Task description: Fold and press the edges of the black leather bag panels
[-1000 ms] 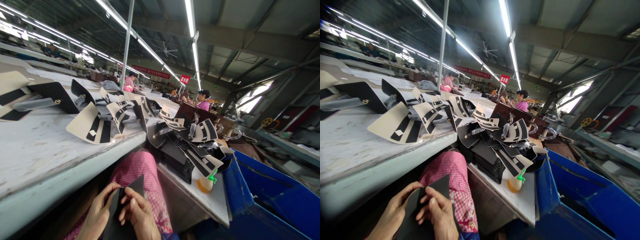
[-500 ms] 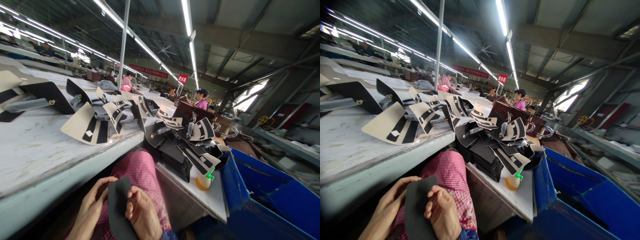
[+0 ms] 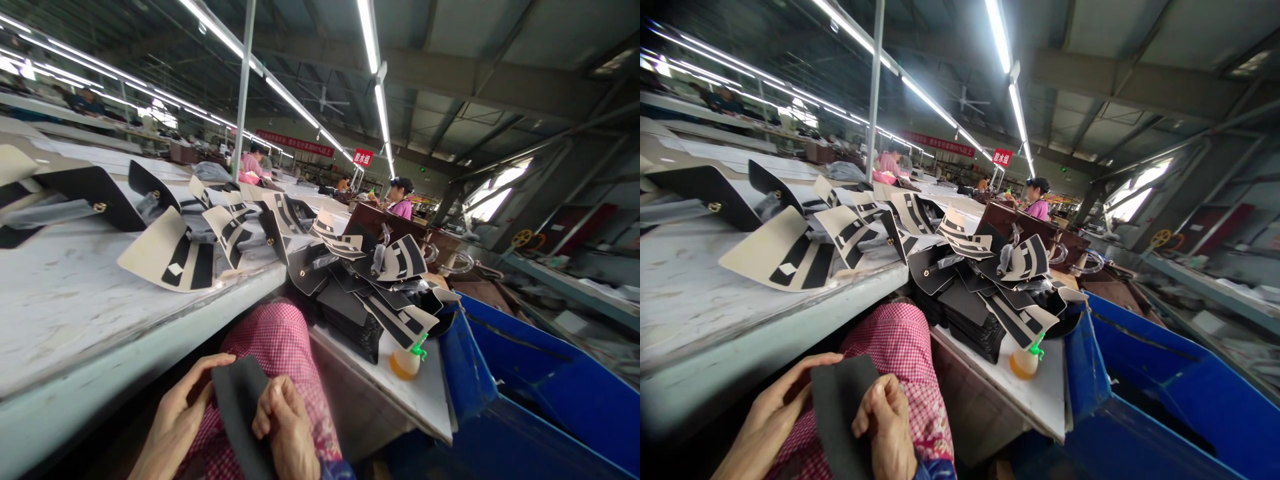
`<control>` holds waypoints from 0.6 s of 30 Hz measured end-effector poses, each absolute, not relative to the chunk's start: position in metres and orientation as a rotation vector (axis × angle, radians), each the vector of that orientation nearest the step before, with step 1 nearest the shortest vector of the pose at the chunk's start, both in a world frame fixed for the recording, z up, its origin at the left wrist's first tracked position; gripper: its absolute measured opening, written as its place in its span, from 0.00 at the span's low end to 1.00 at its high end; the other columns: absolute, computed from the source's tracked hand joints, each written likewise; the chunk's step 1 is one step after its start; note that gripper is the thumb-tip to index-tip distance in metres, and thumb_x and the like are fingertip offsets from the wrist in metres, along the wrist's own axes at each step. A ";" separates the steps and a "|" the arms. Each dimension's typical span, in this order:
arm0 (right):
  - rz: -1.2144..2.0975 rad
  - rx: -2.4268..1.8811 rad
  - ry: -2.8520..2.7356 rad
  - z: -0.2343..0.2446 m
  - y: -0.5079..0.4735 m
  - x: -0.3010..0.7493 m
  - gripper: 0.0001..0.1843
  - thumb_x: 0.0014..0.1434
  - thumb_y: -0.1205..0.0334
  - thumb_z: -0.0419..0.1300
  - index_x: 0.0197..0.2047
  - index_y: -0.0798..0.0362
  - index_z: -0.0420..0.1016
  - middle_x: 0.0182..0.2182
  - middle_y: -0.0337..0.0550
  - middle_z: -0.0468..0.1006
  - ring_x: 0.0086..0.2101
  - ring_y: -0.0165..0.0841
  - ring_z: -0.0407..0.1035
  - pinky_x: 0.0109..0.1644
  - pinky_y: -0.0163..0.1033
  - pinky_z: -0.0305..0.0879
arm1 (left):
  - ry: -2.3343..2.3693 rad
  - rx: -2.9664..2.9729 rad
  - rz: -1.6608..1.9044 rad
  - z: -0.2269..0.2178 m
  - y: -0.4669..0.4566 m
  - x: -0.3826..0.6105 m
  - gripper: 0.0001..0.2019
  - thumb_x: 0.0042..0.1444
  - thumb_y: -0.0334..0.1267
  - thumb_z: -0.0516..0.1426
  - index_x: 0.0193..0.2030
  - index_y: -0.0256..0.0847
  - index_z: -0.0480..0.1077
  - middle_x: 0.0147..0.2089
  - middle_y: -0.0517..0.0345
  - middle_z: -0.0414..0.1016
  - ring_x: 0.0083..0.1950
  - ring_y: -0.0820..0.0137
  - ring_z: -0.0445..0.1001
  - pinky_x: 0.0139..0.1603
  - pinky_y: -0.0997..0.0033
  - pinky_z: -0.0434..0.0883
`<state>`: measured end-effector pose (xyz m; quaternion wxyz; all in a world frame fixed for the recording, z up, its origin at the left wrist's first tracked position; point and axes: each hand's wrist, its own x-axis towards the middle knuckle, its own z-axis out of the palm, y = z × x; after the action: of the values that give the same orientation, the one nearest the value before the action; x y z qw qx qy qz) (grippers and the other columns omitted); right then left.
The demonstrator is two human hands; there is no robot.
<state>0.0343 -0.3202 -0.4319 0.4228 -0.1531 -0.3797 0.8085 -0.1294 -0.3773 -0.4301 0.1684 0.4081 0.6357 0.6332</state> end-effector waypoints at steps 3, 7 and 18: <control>1.994 -0.399 -0.979 -0.430 -0.320 0.034 0.28 0.56 0.40 0.73 0.29 0.51 0.63 0.20 0.26 0.62 0.18 0.21 0.51 0.24 0.30 0.53 | 1.831 1.204 1.787 -0.428 -0.379 -0.134 0.23 0.56 0.60 0.58 0.42 0.42 0.81 0.47 0.51 0.85 0.48 0.60 0.84 0.48 0.71 0.81; 1.969 -0.432 -0.986 -0.429 -0.319 0.034 0.31 0.56 0.34 0.69 0.26 0.51 0.63 0.19 0.28 0.62 0.16 0.21 0.49 0.21 0.31 0.50 | 1.918 1.288 1.825 -0.423 -0.389 -0.140 0.16 0.62 0.53 0.58 0.45 0.46 0.80 0.49 0.58 0.83 0.50 0.65 0.82 0.52 0.75 0.77; 1.932 -0.348 -1.021 -0.423 -0.326 0.033 0.28 0.60 0.35 0.65 0.41 0.55 0.85 0.19 0.34 0.68 0.18 0.23 0.53 0.26 0.34 0.45 | 1.886 2.355 1.819 -0.379 -0.391 -0.099 0.08 0.70 0.42 0.56 0.45 0.44 0.75 0.40 0.60 0.78 0.44 0.73 0.74 0.52 0.79 0.72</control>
<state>0.0331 -0.3260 -0.4226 0.4478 -0.1408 -0.4125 0.7807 -0.0991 -0.3908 -0.3790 -0.1895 0.6564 0.5256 0.5069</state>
